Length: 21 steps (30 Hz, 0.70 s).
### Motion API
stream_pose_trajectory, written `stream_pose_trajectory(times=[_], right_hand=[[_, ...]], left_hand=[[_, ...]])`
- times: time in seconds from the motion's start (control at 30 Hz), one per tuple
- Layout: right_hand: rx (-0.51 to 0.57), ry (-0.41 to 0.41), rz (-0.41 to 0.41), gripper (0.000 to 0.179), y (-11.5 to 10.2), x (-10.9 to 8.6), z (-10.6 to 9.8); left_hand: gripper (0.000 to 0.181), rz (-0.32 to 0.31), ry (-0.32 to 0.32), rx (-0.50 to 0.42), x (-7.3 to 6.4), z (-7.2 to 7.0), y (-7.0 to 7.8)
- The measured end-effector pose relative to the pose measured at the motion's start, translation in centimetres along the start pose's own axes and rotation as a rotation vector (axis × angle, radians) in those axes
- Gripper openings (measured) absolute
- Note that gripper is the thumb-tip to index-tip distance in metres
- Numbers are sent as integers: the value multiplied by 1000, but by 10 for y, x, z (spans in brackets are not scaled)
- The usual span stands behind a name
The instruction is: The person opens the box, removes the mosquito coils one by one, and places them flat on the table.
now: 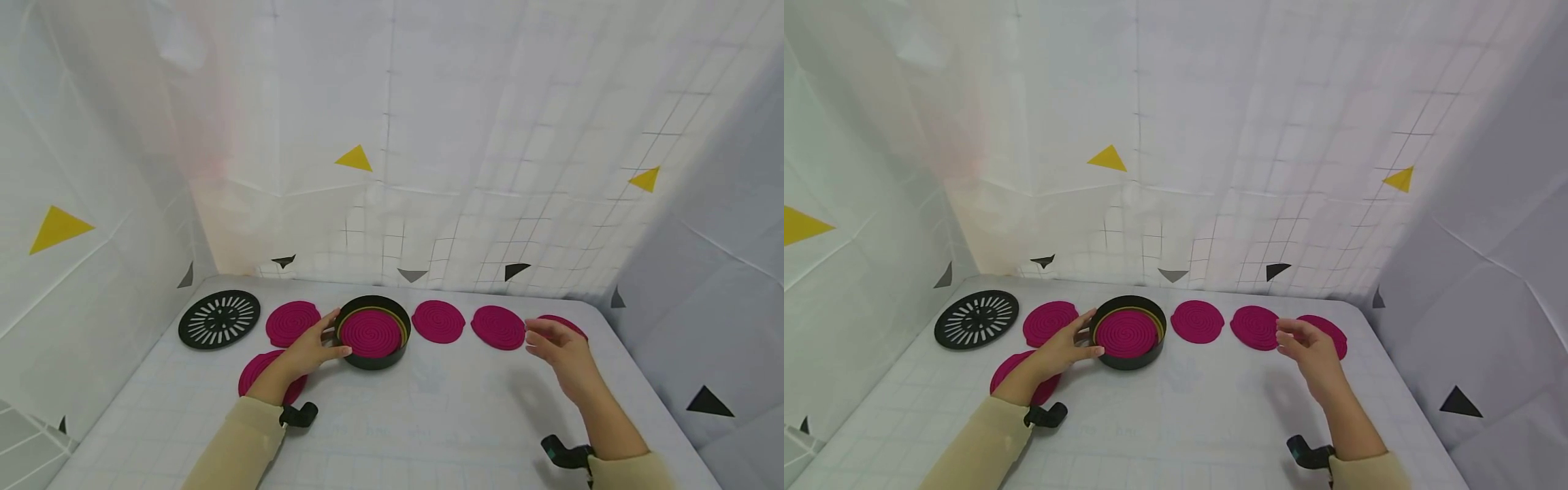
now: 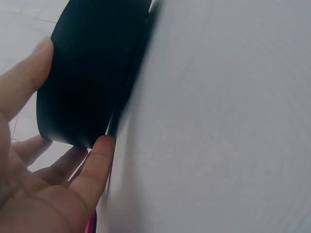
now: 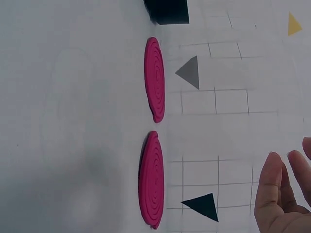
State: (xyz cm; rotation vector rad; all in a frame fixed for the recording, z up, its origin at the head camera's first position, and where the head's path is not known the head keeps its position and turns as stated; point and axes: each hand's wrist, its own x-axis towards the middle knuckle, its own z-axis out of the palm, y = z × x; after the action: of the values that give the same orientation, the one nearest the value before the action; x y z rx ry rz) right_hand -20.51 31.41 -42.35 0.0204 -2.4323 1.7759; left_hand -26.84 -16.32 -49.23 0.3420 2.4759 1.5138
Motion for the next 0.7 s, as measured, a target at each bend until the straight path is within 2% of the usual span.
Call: stream_pose_trajectory(times=[0.2,0.43,0.7], right_hand=[[-25,-68,-1,51,-7,-1,16],[-50,-89,20,52,-14,2,34],[-59,-143,5,44,-16,7,55]], left_hand=[[101,-1,3,9,0,0,0],[101,5,1,1,0,0,0],[100,15,-1,-1,0,0,0]])
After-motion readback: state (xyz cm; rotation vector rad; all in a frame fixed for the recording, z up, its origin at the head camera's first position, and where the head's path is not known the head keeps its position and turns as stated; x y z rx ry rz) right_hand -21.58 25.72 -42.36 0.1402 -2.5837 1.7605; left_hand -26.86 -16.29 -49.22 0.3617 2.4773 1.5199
